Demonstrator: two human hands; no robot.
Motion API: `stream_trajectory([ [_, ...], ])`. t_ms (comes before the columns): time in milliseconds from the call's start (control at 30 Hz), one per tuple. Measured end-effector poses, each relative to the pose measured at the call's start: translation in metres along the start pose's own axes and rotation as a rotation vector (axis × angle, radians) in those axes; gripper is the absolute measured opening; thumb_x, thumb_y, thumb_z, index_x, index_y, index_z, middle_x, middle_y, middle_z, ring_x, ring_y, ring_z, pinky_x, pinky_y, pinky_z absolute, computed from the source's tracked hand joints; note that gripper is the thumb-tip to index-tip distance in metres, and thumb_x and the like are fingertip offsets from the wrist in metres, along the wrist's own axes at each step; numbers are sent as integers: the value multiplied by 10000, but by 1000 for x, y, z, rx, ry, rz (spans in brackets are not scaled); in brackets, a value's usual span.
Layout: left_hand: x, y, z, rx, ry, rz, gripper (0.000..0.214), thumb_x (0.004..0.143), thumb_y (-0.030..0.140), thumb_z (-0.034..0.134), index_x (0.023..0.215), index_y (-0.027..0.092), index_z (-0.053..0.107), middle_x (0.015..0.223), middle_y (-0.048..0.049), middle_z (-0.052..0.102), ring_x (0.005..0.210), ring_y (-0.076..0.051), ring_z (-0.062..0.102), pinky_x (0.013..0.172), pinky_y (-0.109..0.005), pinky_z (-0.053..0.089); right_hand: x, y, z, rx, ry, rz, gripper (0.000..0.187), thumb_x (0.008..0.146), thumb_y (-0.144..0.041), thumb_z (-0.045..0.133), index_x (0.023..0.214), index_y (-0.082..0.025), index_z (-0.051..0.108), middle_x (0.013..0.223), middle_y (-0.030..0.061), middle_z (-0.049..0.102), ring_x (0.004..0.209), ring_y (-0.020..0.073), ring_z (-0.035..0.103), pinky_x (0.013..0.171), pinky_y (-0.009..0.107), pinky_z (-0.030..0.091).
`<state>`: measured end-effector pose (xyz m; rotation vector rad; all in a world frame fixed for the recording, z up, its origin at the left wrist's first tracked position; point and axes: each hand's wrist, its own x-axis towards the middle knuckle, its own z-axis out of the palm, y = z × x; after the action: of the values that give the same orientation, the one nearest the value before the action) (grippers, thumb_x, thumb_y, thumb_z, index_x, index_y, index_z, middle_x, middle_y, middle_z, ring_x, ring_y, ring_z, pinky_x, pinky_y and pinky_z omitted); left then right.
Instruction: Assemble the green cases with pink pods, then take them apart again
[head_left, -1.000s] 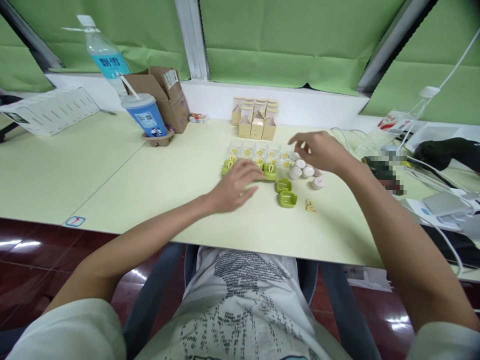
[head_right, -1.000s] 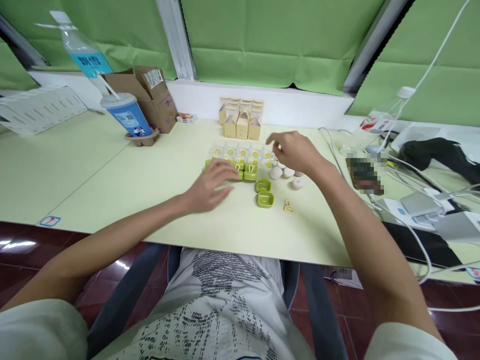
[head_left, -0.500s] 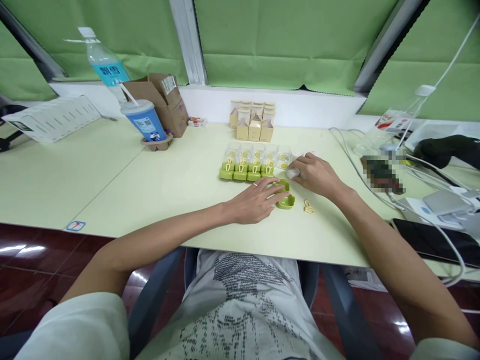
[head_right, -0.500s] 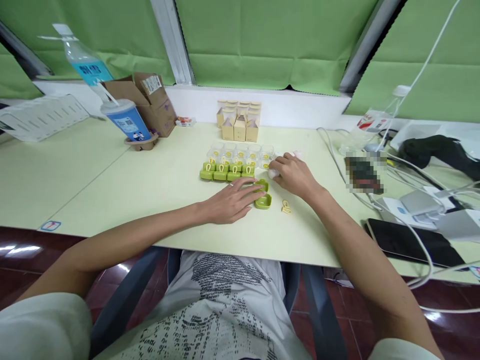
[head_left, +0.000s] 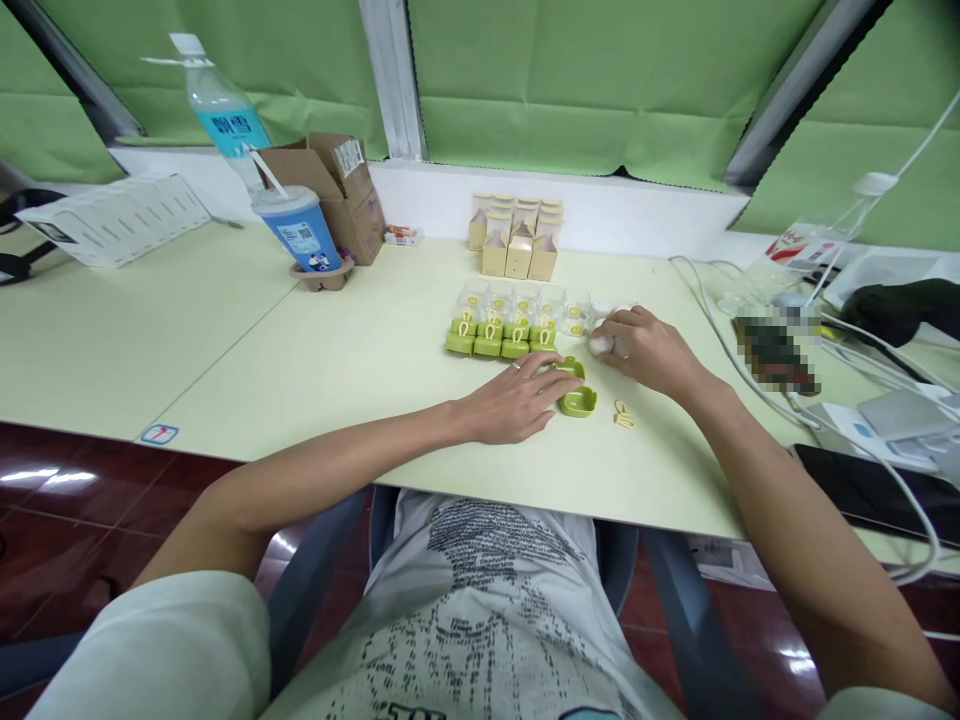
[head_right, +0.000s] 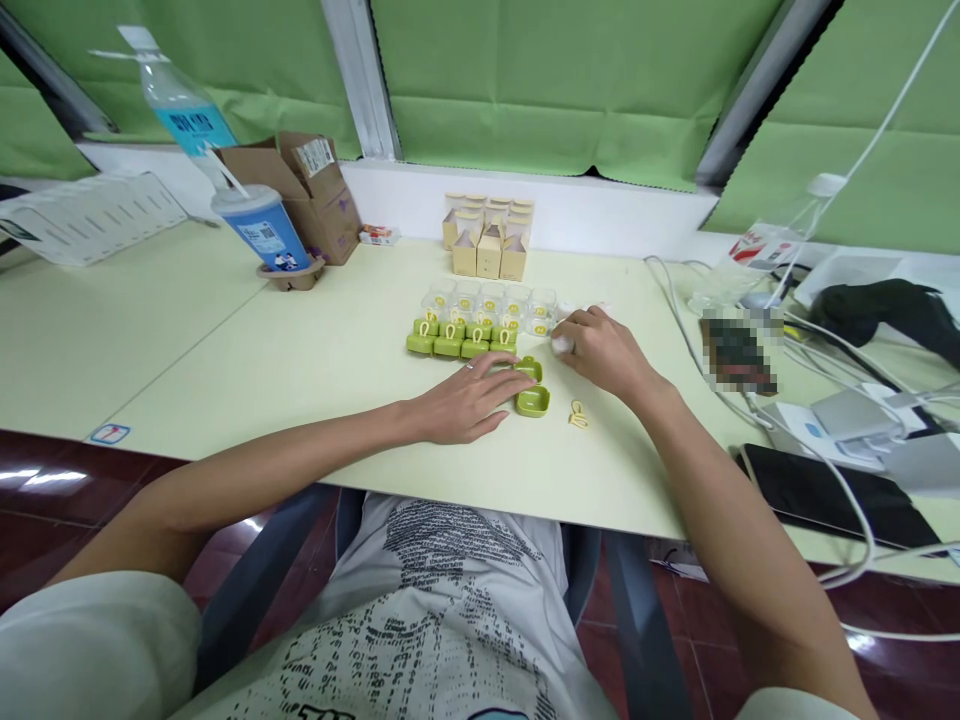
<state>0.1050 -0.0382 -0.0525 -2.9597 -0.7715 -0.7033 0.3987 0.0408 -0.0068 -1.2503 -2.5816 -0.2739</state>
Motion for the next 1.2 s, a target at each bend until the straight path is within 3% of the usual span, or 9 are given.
stream_trajectory([
  [167,0,1,0,20,24,7,525,1101,236,545,1623,184,525,1586,-196,666,1596,-389,480,1221,-648,580,0,-6,-2,81,57,18,335,1040,-389,654,1286,-222,806,1311,185,776,1178,378,690,859,469,579],
  [300,0,-1,0,55,115,41,445,1129,185,547,1572,147,560,1413,-192,747,1484,-370,579,1138,-609,621,-3,-13,-19,152,46,120,305,1069,-373,587,1156,-203,825,1109,145,811,959,295,730,808,397,516],
  [467,-4,-1,-7,112,168,95,318,1166,302,594,1446,164,654,1178,-136,790,1302,-342,660,1037,-556,641,-17,-28,-44,131,-359,221,154,1004,-311,691,964,-203,793,855,78,803,711,218,693,748,352,474],
  [600,-13,1,-17,165,168,4,403,1132,421,656,1456,181,665,1316,-178,729,1320,-375,621,1057,-609,629,-23,-41,-50,179,-611,285,96,965,-222,705,984,-216,799,749,49,769,661,210,696,669,327,454],
  [700,-20,-1,-19,195,155,-28,395,1112,504,672,1336,182,717,1383,-202,669,1287,-381,637,1027,-626,644,-22,-43,-50,136,-568,213,153,890,-148,750,995,-228,827,855,56,814,773,224,728,667,318,446],
  [900,-25,-3,-11,41,158,-42,280,1141,436,623,1085,165,663,1396,-196,627,1002,-237,729,824,-443,696,-17,-40,-50,161,-355,161,270,920,-105,677,1098,-208,851,929,52,850,854,234,765,774,337,496],
  [1033,-26,0,-13,-75,285,-27,98,1071,256,669,1117,193,611,1382,-183,614,1126,-269,720,931,-492,701,-18,-40,-46,137,-361,166,153,957,-229,724,1050,-232,845,969,54,856,843,243,754,717,337,472],
  [1133,-24,3,-18,-136,368,-25,172,1002,141,683,1111,219,575,1302,-147,651,1237,-304,694,1038,-551,662,-20,-42,-44,79,-450,155,118,944,-192,719,960,-241,826,971,54,846,802,234,714,653,331,424],
  [1200,-22,4,-20,-170,403,-34,202,983,121,688,1090,228,554,1271,-130,663,1241,-301,691,1053,-548,646,-20,-44,-44,74,-419,146,182,917,-117,690,948,-235,825,943,61,835,815,237,721,663,330,439],
])
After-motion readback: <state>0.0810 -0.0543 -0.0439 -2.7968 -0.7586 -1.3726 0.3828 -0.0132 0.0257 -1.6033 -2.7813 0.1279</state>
